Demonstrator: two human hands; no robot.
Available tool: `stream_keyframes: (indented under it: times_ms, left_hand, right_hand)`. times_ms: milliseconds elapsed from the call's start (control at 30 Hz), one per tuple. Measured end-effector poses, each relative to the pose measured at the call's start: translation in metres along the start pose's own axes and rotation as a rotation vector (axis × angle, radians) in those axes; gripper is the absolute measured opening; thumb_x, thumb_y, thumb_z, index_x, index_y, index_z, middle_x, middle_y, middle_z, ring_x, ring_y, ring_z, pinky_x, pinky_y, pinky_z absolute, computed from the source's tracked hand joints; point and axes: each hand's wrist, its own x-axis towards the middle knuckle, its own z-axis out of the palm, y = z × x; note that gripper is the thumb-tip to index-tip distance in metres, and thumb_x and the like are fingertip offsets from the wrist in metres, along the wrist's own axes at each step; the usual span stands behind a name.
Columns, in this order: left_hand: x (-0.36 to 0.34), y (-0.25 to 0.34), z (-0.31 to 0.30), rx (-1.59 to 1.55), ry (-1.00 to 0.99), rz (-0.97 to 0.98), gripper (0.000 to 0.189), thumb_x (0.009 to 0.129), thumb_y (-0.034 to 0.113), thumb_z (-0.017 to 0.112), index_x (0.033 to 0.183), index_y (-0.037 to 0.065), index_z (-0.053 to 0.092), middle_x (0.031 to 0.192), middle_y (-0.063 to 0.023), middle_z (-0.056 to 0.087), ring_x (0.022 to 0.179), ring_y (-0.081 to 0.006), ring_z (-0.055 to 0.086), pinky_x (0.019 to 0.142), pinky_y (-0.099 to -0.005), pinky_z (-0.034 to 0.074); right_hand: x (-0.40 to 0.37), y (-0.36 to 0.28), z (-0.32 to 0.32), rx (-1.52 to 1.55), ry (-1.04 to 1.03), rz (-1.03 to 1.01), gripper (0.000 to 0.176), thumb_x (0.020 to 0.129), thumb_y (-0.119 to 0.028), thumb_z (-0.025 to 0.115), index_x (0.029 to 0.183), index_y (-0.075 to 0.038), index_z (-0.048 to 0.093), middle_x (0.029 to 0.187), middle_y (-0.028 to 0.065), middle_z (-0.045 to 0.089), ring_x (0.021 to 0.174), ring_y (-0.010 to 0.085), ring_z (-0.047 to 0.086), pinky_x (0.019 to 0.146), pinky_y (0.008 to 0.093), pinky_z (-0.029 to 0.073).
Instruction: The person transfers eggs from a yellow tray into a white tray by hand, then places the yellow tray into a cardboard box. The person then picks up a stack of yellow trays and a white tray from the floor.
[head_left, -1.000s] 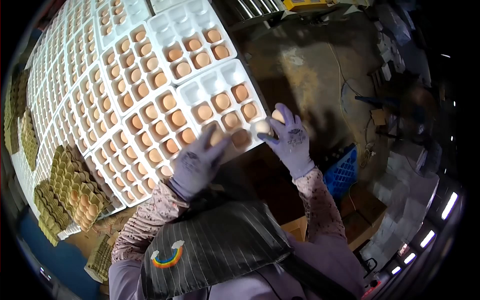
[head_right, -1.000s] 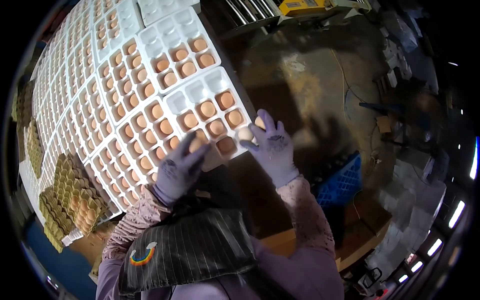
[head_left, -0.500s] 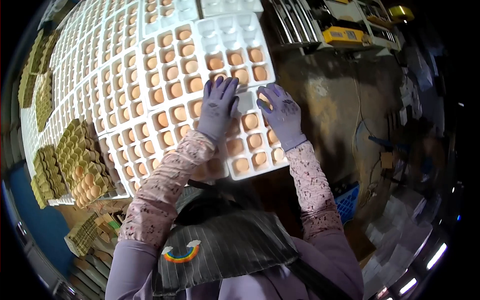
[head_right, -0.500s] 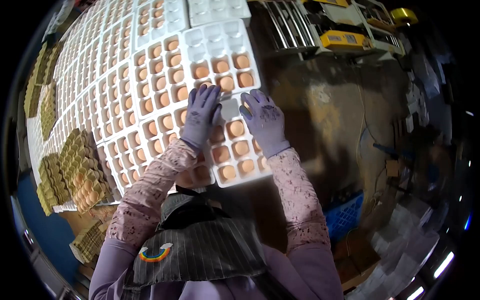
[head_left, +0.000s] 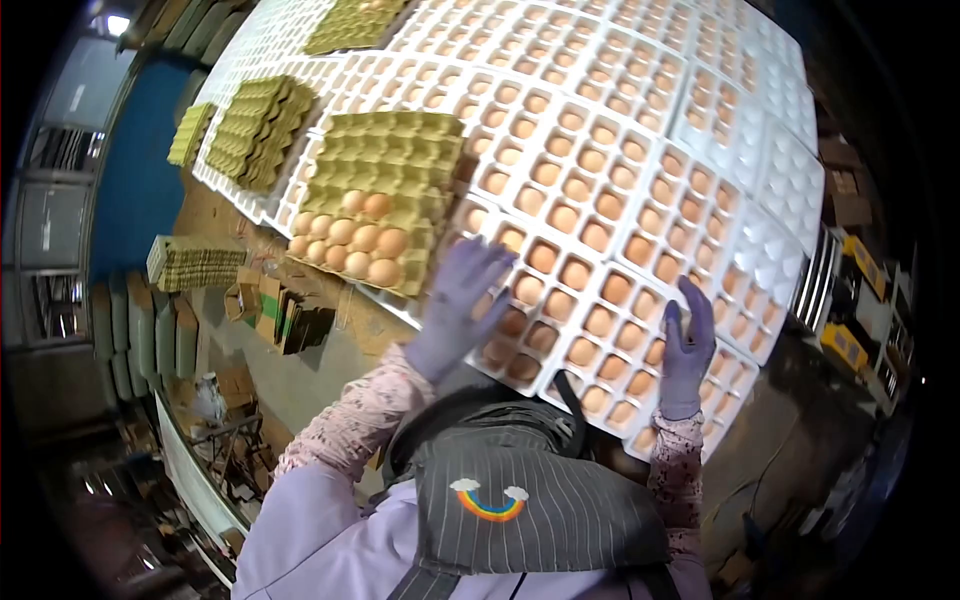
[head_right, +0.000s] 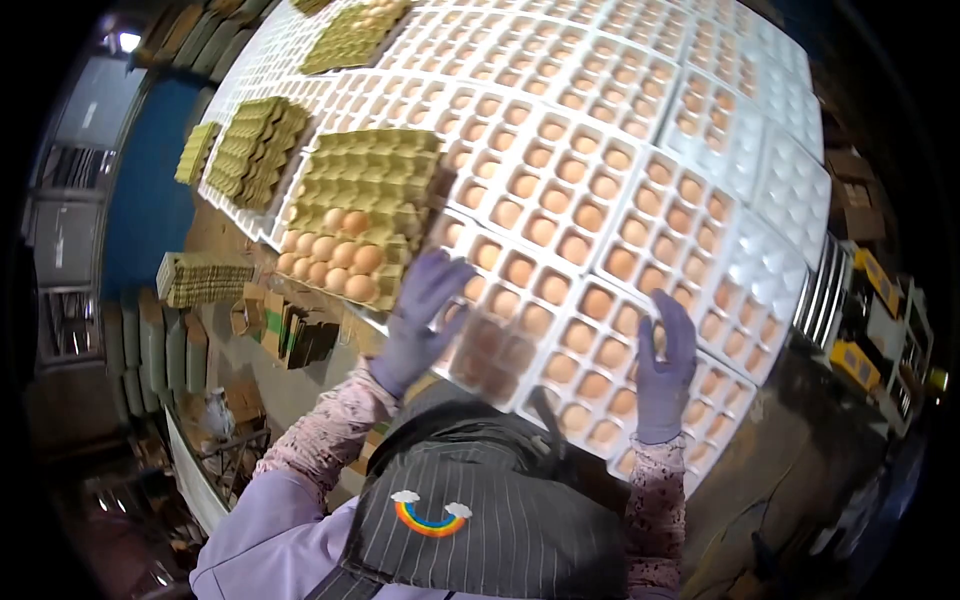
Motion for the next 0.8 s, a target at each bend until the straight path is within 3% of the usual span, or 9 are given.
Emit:
stream_keyframes:
  times_ms: [133,200,300,400,467,500,600,700,800]
  left_hand:
    - [-0.013,-0.111,-0.122,0.086,0.135,-0.370,0.038,0.090,0.006,0.064,0.127,0.010,0.064,0.127,-0.0124,0.063,0.127,-0.0309,0.053,0.106,-0.0392,0.043]
    - [-0.004,-0.153,-0.154,0.087,0.103,-0.404,0.037,0.090,0.009,0.066,0.127,0.010,0.065,0.127,-0.0116,0.064,0.127,-0.0302,0.054,0.106,-0.0386,0.044]
    - [0.014,-0.205,-0.173,0.398,-0.209,0.023,0.042,0.085,0.023,0.073,0.125,0.013,0.064,0.125,-0.0097,0.064,0.124,-0.0341,0.054,0.105,-0.0422,0.043]
    - [0.026,-0.229,-0.169,0.278,-0.360,0.052,0.043,0.085,0.025,0.072,0.126,0.014,0.063,0.131,-0.0120,0.060,0.126,-0.0346,0.051,0.107,-0.0432,0.042]
    - [0.030,-0.239,-0.175,0.199,-0.456,0.057,0.042,0.089,0.023,0.069,0.128,0.012,0.061,0.132,-0.0130,0.058,0.126,-0.0303,0.052,0.106,-0.0400,0.042]
    - [0.029,-0.240,-0.180,0.179,-0.455,0.060,0.042,0.089,0.023,0.069,0.128,0.012,0.061,0.132,-0.0130,0.058,0.126,-0.0303,0.052,0.106,-0.0400,0.042]
    - [0.020,-0.223,-0.218,-0.777,-0.089,-0.601,0.026,0.098,0.019,0.059,0.120,0.006,0.064,0.117,-0.0063,0.062,0.110,-0.0158,0.058,0.097,-0.0300,0.046]
    - [-0.004,-0.277,-0.250,-0.684,-0.084,-0.584,0.030,0.094,0.018,0.060,0.121,0.004,0.061,0.111,-0.0054,0.061,0.094,-0.0141,0.060,0.085,-0.0261,0.049]
    - [-0.020,-0.269,-0.257,-0.002,-0.342,-0.321,0.040,0.086,0.025,0.073,0.121,0.009,0.063,0.127,-0.0106,0.059,0.101,-0.0241,0.064,0.086,-0.0342,0.052]
  right_hand:
    - [0.016,-0.086,0.121,0.125,-0.406,-0.196,0.026,0.087,-0.008,0.071,0.113,-0.007,0.069,0.117,0.0114,0.066,0.108,0.0281,0.063,0.095,0.0352,0.049]
    - [0.028,-0.118,0.184,-0.062,-0.482,-0.660,0.020,0.081,-0.011,0.071,0.100,-0.013,0.072,0.116,0.0052,0.066,0.107,0.0249,0.063,0.091,0.0373,0.051]
    - [0.043,-0.145,0.271,-0.240,-0.512,-0.827,0.027,0.080,-0.014,0.069,0.107,-0.020,0.069,0.119,0.0035,0.061,0.116,0.0243,0.056,0.097,0.0394,0.048]
    - [0.049,-0.145,0.325,-0.428,-0.453,-0.806,0.033,0.082,-0.019,0.072,0.114,-0.019,0.068,0.119,0.0058,0.060,0.115,0.0261,0.055,0.098,0.0413,0.047]
    - [0.054,-0.151,0.323,-0.235,-0.538,-0.586,0.038,0.084,-0.025,0.073,0.120,-0.015,0.066,0.115,0.0093,0.061,0.111,0.0270,0.057,0.095,0.0399,0.048]
    - [0.051,-0.163,0.309,0.118,-0.627,-0.145,0.037,0.086,-0.025,0.071,0.121,-0.012,0.065,0.110,0.0123,0.062,0.104,0.0258,0.059,0.089,0.0358,0.050]
    - [0.052,-0.177,0.274,0.458,-0.566,0.219,0.035,0.087,-0.024,0.070,0.118,-0.011,0.065,0.105,0.0123,0.062,0.097,0.0237,0.061,0.083,0.0341,0.051]
    - [0.033,-0.194,0.268,-0.435,-0.727,-0.173,0.038,0.087,-0.035,0.068,0.114,-0.009,0.064,0.097,0.0092,0.061,0.089,0.0254,0.063,0.077,0.0369,0.052]
    - [0.021,-0.173,0.280,-0.775,-0.769,-0.501,0.045,0.086,-0.040,0.068,0.118,-0.010,0.061,0.095,0.0104,0.059,0.086,0.0279,0.064,0.075,0.0385,0.052]
